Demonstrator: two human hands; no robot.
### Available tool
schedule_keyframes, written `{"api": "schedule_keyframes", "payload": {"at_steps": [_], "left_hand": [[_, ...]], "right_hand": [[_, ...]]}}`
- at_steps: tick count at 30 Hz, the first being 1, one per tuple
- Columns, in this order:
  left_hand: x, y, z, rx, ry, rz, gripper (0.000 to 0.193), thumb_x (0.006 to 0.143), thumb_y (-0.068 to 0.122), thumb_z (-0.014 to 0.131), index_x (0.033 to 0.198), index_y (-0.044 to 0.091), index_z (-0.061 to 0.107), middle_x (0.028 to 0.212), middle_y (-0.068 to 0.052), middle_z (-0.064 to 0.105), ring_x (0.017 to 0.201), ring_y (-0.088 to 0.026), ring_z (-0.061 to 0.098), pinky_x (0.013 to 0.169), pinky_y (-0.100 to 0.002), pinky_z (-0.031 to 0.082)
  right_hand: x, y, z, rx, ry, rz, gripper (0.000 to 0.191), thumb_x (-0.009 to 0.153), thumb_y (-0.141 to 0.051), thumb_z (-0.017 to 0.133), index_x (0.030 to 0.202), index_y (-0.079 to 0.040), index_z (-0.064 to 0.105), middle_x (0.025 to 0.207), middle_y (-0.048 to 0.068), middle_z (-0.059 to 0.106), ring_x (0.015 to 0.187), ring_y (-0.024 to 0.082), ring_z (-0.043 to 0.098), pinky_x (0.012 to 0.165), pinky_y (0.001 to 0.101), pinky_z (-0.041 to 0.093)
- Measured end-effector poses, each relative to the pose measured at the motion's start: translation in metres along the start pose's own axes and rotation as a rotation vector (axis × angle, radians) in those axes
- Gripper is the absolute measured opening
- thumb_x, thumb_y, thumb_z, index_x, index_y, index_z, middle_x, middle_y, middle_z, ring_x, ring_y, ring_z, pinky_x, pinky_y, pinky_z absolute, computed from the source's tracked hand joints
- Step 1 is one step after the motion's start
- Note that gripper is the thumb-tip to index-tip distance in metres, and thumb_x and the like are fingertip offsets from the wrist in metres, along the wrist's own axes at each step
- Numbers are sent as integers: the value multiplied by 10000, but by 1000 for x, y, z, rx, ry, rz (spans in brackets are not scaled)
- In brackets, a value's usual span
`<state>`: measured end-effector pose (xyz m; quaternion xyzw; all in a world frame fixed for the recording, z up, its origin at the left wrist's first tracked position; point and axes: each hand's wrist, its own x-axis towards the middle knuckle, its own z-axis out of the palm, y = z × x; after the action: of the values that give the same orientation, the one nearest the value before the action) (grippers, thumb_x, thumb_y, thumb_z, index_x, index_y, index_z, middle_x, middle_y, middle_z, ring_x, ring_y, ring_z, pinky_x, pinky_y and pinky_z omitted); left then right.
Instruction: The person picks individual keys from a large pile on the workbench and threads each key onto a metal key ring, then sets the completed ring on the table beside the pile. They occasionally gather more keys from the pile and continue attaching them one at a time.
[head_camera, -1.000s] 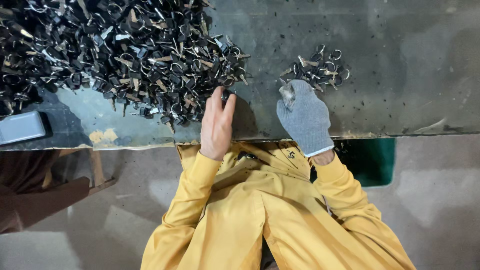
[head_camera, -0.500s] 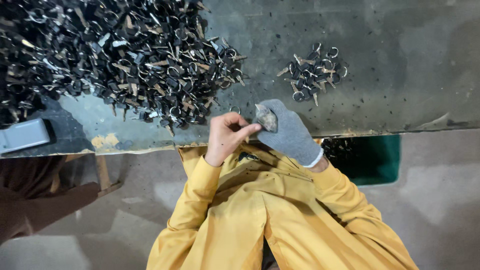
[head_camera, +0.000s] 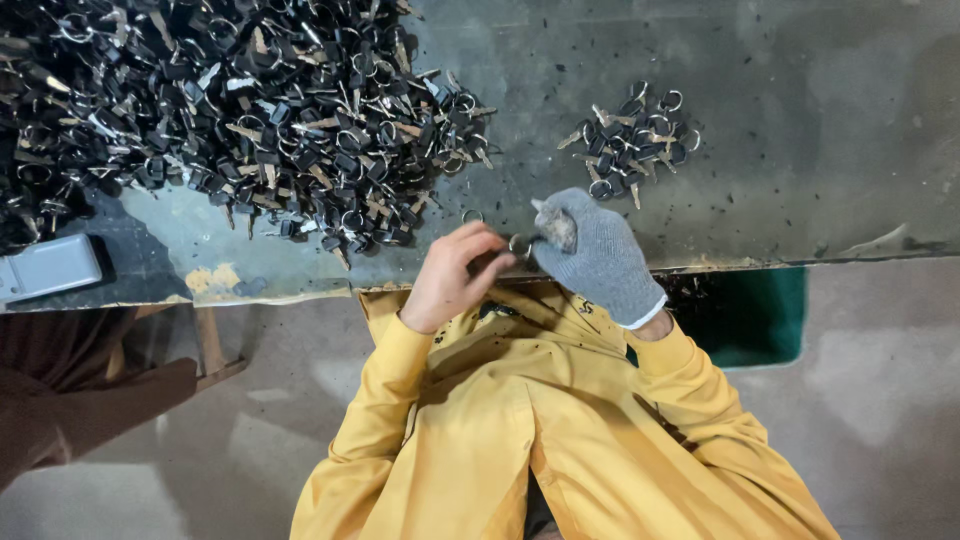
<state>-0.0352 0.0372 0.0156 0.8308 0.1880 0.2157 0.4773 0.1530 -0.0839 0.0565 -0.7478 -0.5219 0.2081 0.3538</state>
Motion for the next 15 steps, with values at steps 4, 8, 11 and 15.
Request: {"api": "schedule_keyframes", "payload": {"at_steps": [4,8,11,15], "left_hand": [[3,2,8,405,233,63,134,915,106,741,973,29,647,858,-148,582,782,-362,614,682,-444,497],[2,0,14,423,247,-70,168,922,151,778,971,35,668,820,-149,592,757,-367,620,655,-457,490],[-4,1,15,364,240,-104,174,898,85,748,1034,16,665,872,-152,616,786,-375,619,676,-455,498],[-8,4,20,349,242,-70,169,898,46,725,1047,7,656,872,-153,605,803,-372,628,694,-455,503]], "right_hand": [[-5,-15,9,-289,134,45,217,945,-239,750,1040,-120,595,876,125,690,731,356,705,623,453,546],[-12,-26,17,-370,12,-45,255,947,-329,710,1017,-113,596,855,126,699,696,357,703,568,454,543],[-8,-23,18,-421,-141,-22,307,949,-383,679,1020,-92,612,789,141,686,637,355,695,513,461,527],[0,-18,23,-421,-178,-128,249,985,-331,619,1039,-88,613,777,135,681,614,339,690,490,469,515]]}}
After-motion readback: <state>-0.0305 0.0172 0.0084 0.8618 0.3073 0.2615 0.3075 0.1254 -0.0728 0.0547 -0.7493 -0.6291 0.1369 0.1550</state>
